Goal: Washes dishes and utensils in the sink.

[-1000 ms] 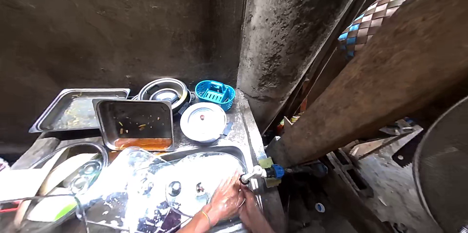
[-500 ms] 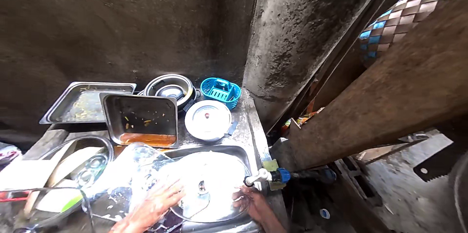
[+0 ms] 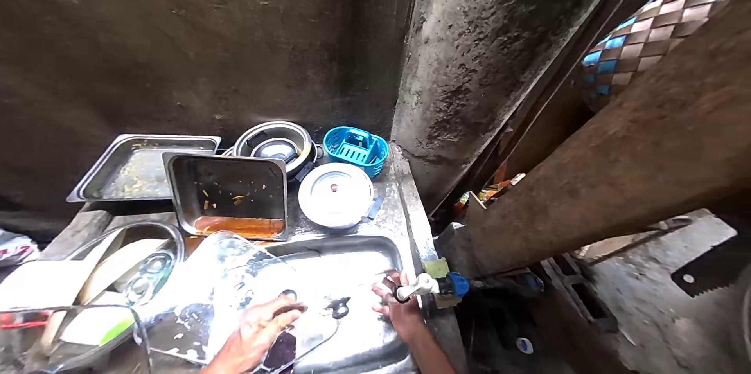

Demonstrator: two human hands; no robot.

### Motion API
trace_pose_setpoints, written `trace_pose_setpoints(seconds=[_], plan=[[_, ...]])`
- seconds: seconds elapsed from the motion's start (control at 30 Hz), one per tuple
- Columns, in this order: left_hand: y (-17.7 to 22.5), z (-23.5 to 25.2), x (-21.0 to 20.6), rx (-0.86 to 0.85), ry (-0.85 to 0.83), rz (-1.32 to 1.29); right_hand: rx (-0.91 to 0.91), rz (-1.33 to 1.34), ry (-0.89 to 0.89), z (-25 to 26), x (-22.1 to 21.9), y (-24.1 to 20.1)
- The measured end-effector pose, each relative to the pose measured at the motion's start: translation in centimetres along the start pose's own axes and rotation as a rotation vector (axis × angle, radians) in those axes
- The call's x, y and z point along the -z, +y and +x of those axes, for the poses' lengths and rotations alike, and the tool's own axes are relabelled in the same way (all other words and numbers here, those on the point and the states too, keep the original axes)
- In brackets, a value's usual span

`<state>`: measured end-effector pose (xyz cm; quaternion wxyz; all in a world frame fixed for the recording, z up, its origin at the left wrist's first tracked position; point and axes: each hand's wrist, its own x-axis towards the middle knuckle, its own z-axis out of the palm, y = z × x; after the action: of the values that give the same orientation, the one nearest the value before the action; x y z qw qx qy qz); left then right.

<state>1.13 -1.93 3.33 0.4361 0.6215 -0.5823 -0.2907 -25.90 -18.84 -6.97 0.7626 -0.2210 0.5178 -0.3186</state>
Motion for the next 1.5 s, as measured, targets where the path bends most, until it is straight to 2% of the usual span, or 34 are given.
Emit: trace_pose_setpoints(seconds=[0.07, 0.13, 0.27, 0.37, 0.5, 0.67, 0.8, 0.97, 1.03, 1.13, 1.2, 1.23, 1.33, 1.4, 1.5], plan=[[-0.1, 0.8, -0.6, 0.266, 0.095, -0.230, 0.030, -0.136, 0.002, 1.0, 1.1, 0.9], [-1.1, 1.7, -1.2, 0.479, 0.186, -0.416, -0.004, -0.163, 0.041, 1.4, 1.2, 1.2], [-4.1, 2.3, -2.1, 0.638, 0.349, -0.536, -0.004, -0.175, 0.068, 1.3, 1.7, 0.7], [-5.6, 3.1, -3.3, 0.730, 0.447, -0.409, 0.041, -0.067, -0.055, 0.1, 2.2, -0.3], [-6.8, 5.4, -5.0, 0.638, 0.421, 0.078, -0.060, 0.007, -0.249, -2.0, 2.7, -2.3], [-6.3, 7.4, -8.9, 0.447, 0.120, 0.510, 0.072, 0.061, -0.042, -5.8, 0.8, -4.5], [-4.4, 5.7, -13.3, 0.247, 0.031, 0.547, 0.171, 0.091, 0.119, -7.2, 0.9, -5.4], [-1.6, 1.3, -17.5, -0.018, 0.070, 0.503, 0.216, 0.125, 0.130, -8.1, 1.7, -4.9], [-2.4, 0.8, -16.8, -0.017, 0.019, 0.479, 0.205, 0.137, 0.089, -8.5, 2.1, -4.7], [-4.7, 1.8, -13.9, 0.150, -0.091, 0.519, 0.170, 0.145, 0.091, -8.5, 2.1, -4.2], [-4.1, 2.7, -11.8, 0.191, -0.171, 0.544, 0.136, 0.152, 0.081, -8.5, 1.8, -3.5], [-3.3, 2.8, -11.1, 0.147, -0.168, 0.560, 0.103, 0.154, 0.076, -8.6, 1.6, -3.2], [-1.5, 3.0, -10.2, -0.030, 0.023, 0.666, 0.027, 0.136, 0.003, -8.8, 1.0, -2.2], [-0.5, 3.2, -9.1, -0.049, 0.090, 0.715, 0.010, 0.142, -0.063, -9.0, 0.5, -1.6], [1.7, 2.6, -7.0, -0.070, 0.106, 0.721, 0.022, 0.127, -0.196, -9.1, -0.6, -0.8]])
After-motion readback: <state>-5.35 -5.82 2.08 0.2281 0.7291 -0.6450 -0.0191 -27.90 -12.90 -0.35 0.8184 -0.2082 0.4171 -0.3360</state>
